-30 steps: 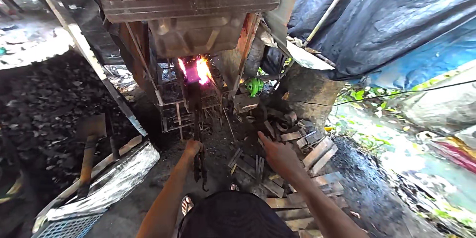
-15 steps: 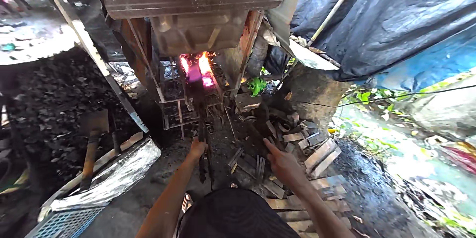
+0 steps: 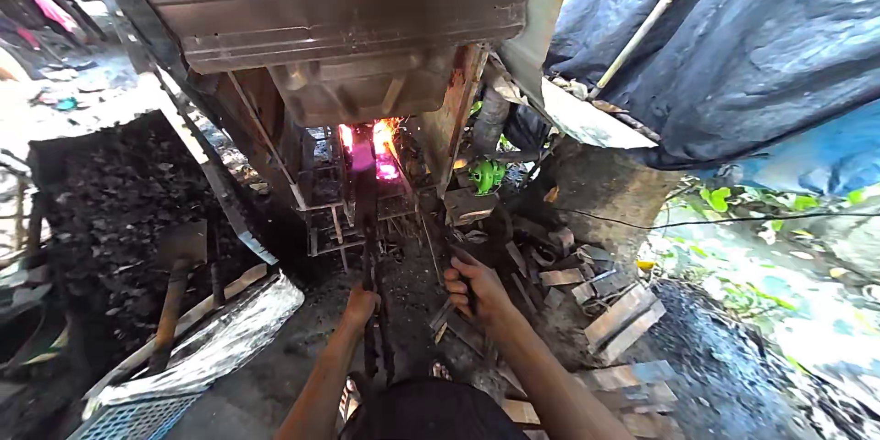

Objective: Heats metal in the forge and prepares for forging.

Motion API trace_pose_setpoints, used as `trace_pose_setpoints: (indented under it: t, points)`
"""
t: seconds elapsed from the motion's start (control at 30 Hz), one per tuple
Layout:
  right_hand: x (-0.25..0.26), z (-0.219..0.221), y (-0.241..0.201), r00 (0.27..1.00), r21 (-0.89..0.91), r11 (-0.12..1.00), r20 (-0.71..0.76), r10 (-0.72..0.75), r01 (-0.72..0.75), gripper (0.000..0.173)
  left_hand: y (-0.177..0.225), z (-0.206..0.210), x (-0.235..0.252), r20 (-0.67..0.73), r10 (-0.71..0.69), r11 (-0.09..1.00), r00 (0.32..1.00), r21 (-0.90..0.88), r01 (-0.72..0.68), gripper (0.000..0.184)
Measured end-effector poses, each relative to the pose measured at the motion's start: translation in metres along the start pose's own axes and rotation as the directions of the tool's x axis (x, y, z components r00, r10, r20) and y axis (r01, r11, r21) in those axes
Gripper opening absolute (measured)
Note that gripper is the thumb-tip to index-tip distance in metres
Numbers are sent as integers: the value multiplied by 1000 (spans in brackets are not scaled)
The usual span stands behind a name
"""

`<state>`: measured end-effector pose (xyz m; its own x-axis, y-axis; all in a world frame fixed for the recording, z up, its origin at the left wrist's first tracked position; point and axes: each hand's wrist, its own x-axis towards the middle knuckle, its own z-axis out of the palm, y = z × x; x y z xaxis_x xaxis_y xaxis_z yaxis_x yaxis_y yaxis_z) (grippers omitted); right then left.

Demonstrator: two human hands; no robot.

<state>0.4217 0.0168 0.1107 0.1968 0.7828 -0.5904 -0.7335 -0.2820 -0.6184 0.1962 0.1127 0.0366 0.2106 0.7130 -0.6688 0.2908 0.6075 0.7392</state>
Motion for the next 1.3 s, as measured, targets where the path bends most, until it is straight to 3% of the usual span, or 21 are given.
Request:
trace_pose_setpoints:
  t: [0.13,0.23,0.33,0.57,0.73,0.83,0.93,1.03,1.1,1.2,1.3]
  points:
    - [-7,-10,-10,999,-344,938,-10,-51,45,52,5,7,0,-33,-6,993,999,120,10,36]
    - [2,-21,-10,991,-626,769,52,-125,130,57,18,10,-13,-60,3,970,998,243,12,35]
    - [1,-29,-14,982,-753,633,98,-162,179,57,25,7,-23,-74,18,961,997,278,3,32]
    - [-25,-77,1,959,-838,500,94,-266,221,57,-5,9,-5,-96,-7,984,995,176,23,45]
    - [-42,-121,25,918,-909,335,110,-380,247,56,-14,-30,-25,-35,-60,982,998,177,66,57]
    - [-47,-139,42,871,-905,302,132,-473,301,56,-36,-55,-48,9,-69,973,998,220,65,66]
    - [-44,-140,52,851,-879,311,173,-496,361,58,-59,-80,-84,-31,-93,979,995,178,98,62]
    - [-36,-136,67,831,-860,310,205,-517,405,60,-80,-107,-118,-98,-107,994,989,11,109,69]
    - [-31,-130,84,799,-841,308,217,-560,444,59,-92,-132,-132,-180,-103,988,978,-129,80,60]
    - [-32,-104,100,774,-830,304,219,-594,468,59,-99,-179,-135,-306,-112,954,945,-300,16,48]
    - [-38,-65,124,785,-849,316,171,-596,425,59,-100,-248,-115,-427,-163,935,890,-353,2,41]
